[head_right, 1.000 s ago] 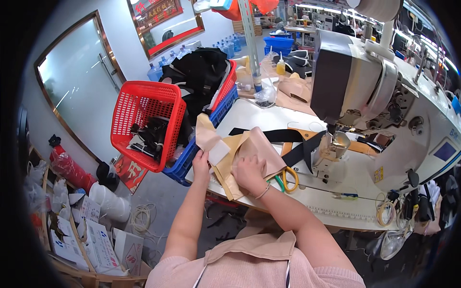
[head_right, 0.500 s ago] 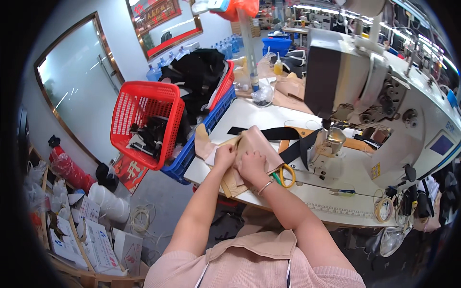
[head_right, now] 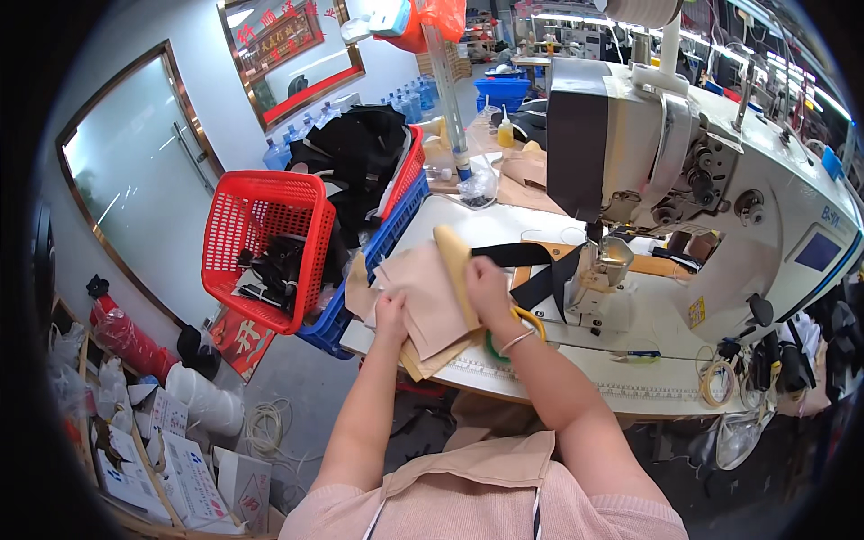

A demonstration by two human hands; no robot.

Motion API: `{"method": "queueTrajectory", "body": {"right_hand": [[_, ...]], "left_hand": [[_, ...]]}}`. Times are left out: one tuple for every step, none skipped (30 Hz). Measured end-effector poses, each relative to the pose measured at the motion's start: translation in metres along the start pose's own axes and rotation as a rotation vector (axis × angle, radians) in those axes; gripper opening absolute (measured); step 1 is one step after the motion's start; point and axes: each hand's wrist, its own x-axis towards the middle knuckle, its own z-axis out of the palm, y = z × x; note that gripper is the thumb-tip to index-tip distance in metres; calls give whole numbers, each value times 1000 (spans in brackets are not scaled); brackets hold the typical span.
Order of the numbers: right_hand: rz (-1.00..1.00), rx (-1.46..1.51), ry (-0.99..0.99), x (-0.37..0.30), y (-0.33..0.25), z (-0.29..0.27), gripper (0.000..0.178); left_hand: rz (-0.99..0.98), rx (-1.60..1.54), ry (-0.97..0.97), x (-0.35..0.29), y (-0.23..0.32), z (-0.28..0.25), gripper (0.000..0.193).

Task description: Cutting material and stitching shoe components together using an industrial sewing machine.

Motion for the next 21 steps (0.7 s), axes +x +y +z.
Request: {"method": "queueTrajectory", "body": {"right_hand": [[40,46,82,8,-11,-15,22],[-16,63,144,14,-23,-30,22],[-37,113,130,15,-36,-46,22],[-41,102,94,12,-48,-62,20],[-97,-1,97,4,-60,-78,17],[-221,-76,92,-8,-71,-94,15],[-245,-83,110,-20,-79,-108,12],[-303,-55,116,-34,-84,-123,11],[-238,-4,130,-50,-88,-142,11],[-151,65,125,-67,-90,-162,12],[-150,37,161,-81,-90,-181,12],[-116,19,186,-94,-91,-202,13],[-79,80,178,-106,-92,-224,12],[-28,159,172,-116,-94,-246,12],[-71,68,240,-124,-98,-269,12],[-114,-12,311,-130,-105,-292,12],[-65,99,378,-138,-116,-317,14],[-15,208,449,-147,-128,-338,16],[-14,265,547,-154,-141,-355,19],[32,311,717,-159,-153,-368,21],[-27,300,695,-161,-160,-375,22]], "left_hand": [[1,96,100,6,-2,-7,20],[2,192,198,13,-3,-13,20],[58,289,239,22,-1,-18,21],[112,384,279,31,4,-24,21],[121,485,317,38,6,-24,22],[166,445,339,44,10,-25,22],[38,-27,111,51,16,-28,23],[-104,-318,-19,56,22,-30,24],[-48,-96,87,63,25,-27,25],[7,125,190,69,27,-26,26],[63,348,292,76,28,-24,28],[122,573,391,83,27,-22,29],[184,800,488,89,26,-21,30],[268,1022,594,95,25,-19,31],[254,1046,567,99,24,-17,35],[257,1064,549,103,24,-14,40],[216,1090,527,105,25,-11,44],[217,992,443,103,26,-7,47],[176,895,357,99,30,-2,49],[130,807,276,91,33,6,52],[289,949,296,78,37,13,48]]}}
